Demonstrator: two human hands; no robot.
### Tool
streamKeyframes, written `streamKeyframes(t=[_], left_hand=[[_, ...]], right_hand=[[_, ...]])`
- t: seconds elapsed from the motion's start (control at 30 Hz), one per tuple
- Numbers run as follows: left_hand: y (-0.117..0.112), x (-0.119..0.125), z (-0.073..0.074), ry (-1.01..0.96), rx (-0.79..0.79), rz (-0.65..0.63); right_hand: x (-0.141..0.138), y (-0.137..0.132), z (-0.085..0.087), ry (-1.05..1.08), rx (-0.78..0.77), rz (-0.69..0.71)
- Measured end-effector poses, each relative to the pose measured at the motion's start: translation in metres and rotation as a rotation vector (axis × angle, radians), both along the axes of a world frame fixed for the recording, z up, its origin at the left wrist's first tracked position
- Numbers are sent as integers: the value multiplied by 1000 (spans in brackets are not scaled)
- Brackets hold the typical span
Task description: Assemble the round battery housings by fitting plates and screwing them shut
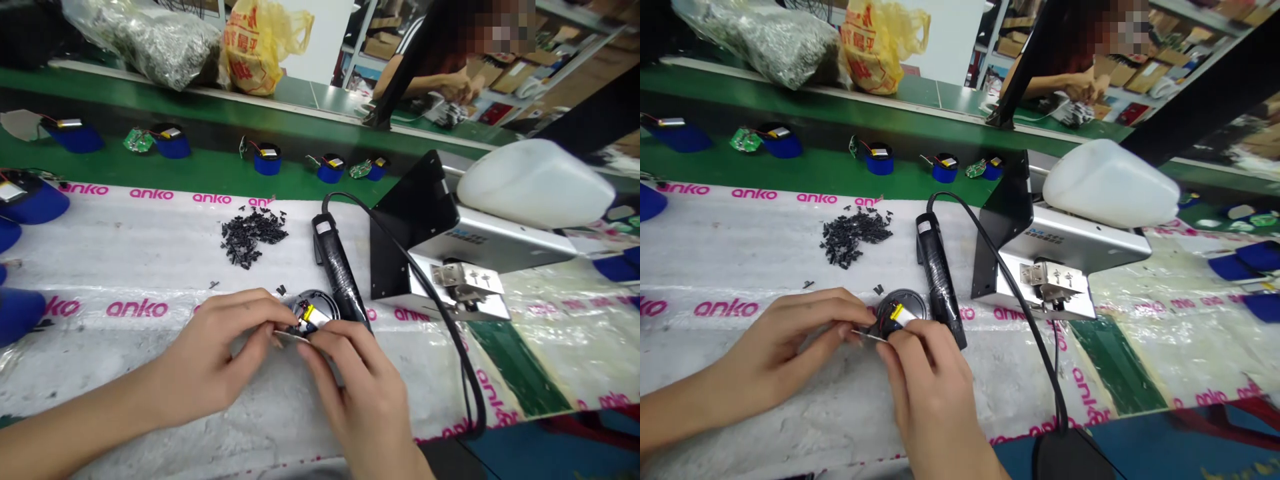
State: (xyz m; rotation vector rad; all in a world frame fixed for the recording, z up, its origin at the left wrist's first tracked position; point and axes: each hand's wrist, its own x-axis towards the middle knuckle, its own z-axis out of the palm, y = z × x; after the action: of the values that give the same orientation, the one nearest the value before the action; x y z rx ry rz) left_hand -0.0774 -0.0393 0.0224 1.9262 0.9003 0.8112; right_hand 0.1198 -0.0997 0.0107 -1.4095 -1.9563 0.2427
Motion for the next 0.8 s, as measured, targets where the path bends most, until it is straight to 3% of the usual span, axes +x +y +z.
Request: streamKeyframes(t=[0.07,0.13,0.3,0.4,0.53,0.6,0.73,0.8], left_hand=[[1,0,5,-32,-92,-42],[3,5,9,-68,-191,20],[0,22,10,-326,-553,196],[-1,26,8,-451,-681,158],[1,26,7,-574,-812,77],[1,25,8,-552,-789,78],[2,24,6,-357,-473,247],[4,25,3,-270,-514,311]], right_hand=[[-1,4,1,85,-43,3],[0,4,3,89,-33,6],[5,-3,7,-174,116,-31],[10,1,10,-197,172,-55],[17,8,12,-224,143,35],[19,10,11,-195,153,12],[23,13,10,-23,66,10],[25,14,9,56,-17,20]])
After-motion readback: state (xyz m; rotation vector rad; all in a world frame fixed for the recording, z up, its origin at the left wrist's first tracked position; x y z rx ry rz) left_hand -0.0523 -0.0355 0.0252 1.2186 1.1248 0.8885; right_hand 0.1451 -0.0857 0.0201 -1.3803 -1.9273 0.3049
